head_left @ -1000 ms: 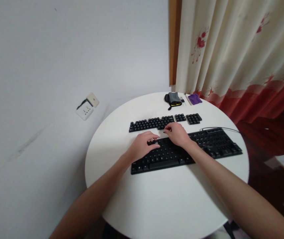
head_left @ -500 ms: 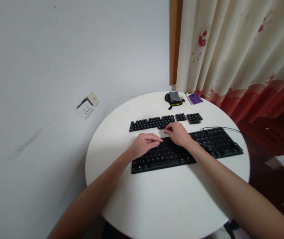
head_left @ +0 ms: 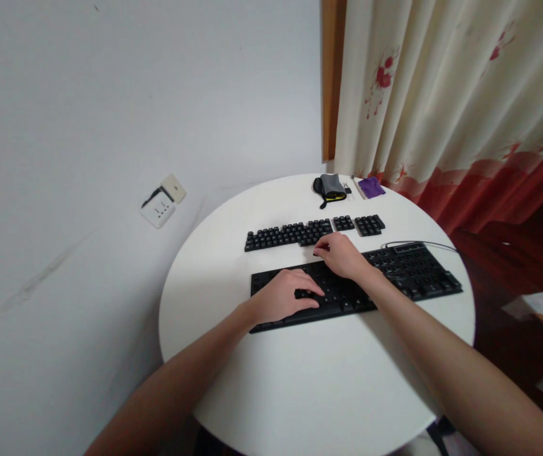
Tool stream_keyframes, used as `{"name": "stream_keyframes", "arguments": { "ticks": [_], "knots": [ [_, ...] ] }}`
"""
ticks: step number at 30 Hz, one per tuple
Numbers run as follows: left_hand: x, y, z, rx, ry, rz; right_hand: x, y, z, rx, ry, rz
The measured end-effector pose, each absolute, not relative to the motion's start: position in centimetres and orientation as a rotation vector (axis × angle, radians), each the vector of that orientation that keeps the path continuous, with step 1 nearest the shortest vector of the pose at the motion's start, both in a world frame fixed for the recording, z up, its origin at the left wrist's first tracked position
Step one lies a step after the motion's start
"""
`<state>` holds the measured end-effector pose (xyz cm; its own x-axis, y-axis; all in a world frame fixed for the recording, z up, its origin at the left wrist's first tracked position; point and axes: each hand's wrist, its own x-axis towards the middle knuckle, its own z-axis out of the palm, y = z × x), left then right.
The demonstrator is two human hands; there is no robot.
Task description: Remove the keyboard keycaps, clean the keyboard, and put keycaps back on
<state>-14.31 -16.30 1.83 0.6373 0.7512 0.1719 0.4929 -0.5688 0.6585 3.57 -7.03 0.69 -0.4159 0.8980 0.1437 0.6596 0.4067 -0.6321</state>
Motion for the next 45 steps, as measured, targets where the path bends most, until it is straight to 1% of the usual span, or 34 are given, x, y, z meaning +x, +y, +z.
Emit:
{"name": "stream_keyframes", "arguments": {
  "ticks": [8, 31, 41, 45],
  "knots": [
    [-14.4, -16.3, 2.0, 2.323, 0.959, 0.559, 3.7, -7.2, 1.0, -1.322, -2.212, 0.688],
    [-14.5, -16.1, 1.5, 2.121, 1.108, 0.544, 4.4, -7.2, 1.5, -1.326, -2.227, 0.684],
    [-14.0, -16.5, 2.0, 2.259, 1.075, 0.565, 4.7, -7.2, 1.6, -1.322, -2.236, 0.698],
    [-14.0, -16.6, 2.2, 2.31, 1.108, 0.544, 5.3, -7.4, 2.2, -1.211, -2.302, 0.761]
  ]
}}
